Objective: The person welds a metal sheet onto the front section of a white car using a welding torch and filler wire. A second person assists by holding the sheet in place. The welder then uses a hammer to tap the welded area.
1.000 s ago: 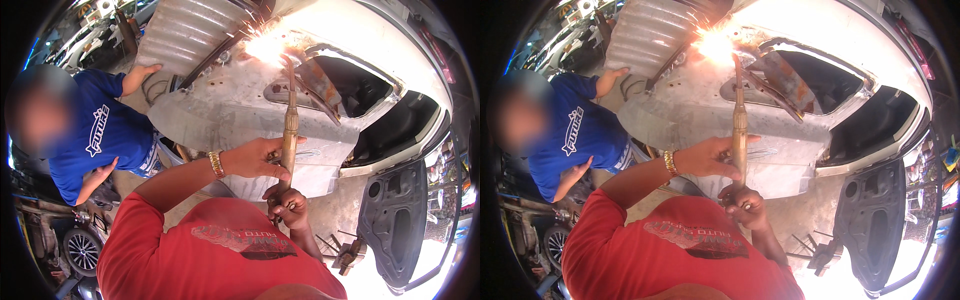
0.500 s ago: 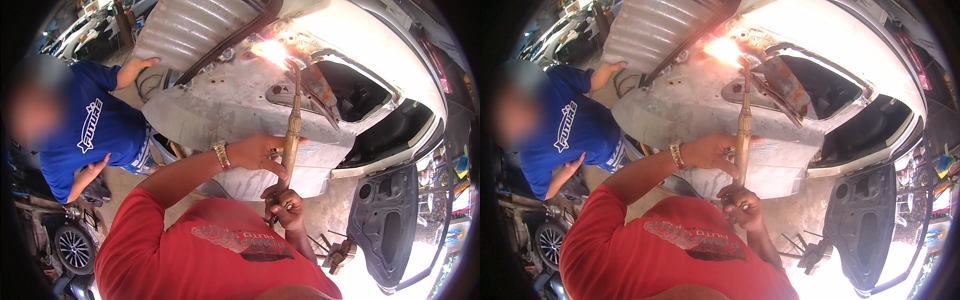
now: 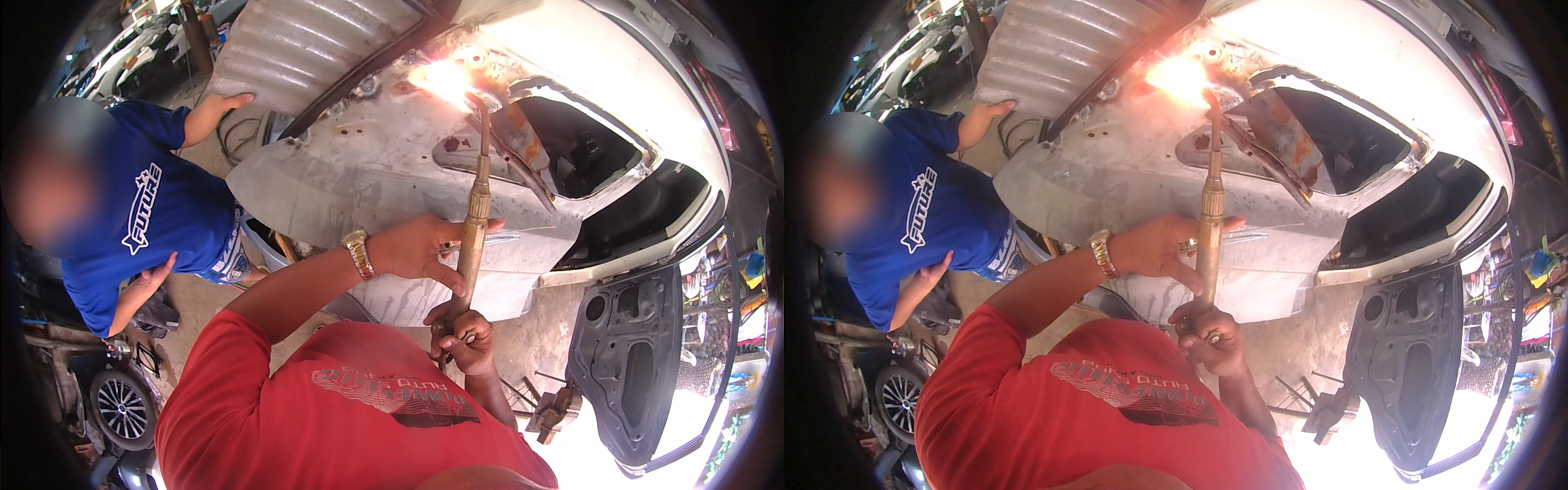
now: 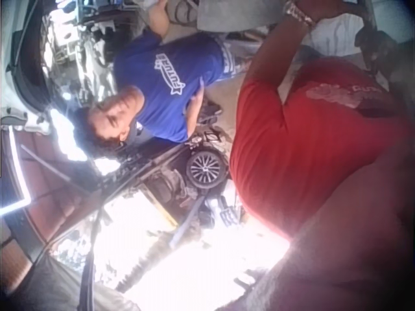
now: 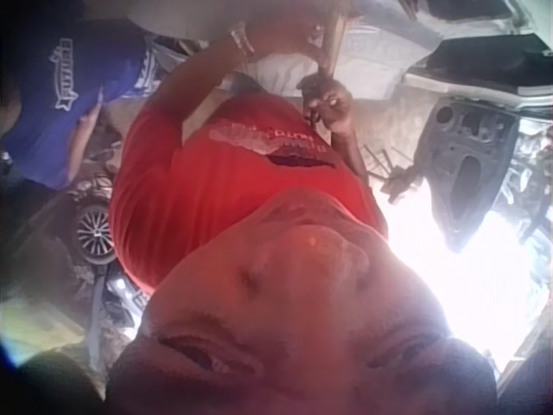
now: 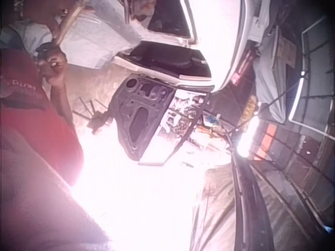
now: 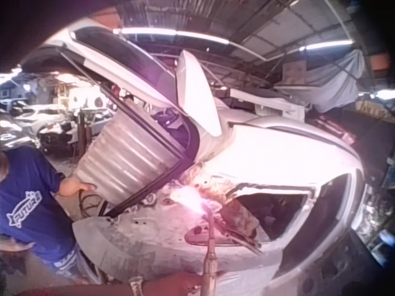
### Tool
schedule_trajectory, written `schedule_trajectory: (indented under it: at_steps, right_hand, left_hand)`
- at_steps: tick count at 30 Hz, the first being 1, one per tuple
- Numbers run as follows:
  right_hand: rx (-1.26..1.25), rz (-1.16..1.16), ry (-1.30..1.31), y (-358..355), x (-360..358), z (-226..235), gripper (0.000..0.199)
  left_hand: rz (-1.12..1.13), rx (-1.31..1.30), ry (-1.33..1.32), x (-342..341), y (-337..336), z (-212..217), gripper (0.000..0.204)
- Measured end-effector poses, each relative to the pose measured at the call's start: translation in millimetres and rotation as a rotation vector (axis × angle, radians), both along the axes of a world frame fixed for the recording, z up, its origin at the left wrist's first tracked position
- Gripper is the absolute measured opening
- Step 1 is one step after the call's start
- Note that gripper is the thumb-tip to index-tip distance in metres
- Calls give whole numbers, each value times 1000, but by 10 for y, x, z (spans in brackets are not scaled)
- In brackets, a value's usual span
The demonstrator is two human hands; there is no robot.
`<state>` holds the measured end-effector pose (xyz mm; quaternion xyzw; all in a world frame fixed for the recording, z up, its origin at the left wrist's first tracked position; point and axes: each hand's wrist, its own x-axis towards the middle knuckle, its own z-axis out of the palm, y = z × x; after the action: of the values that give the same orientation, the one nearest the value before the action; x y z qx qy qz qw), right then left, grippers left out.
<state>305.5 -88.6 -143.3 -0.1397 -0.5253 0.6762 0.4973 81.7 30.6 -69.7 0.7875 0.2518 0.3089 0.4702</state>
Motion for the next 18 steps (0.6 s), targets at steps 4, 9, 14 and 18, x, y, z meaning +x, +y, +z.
schedule_trajectory:
  at_steps: [4,9,14,18]
  right_hand:
    - [-10,-10,-14,-6,9,-3,22]
    - [-13,-11,-14,-5,20,-23,23]
    - [-31,-3,-11,-4,11,8,23]
    - [-28,3,-8,-2,22,-18,22]
  left_hand:
    - [11,6,14,-2,2,-26,118]
    - [20,-1,33,-9,-30,6,117]
    - [15,-15,32,-9,-24,-1,116]
    - [15,-24,30,-17,-32,27,115]
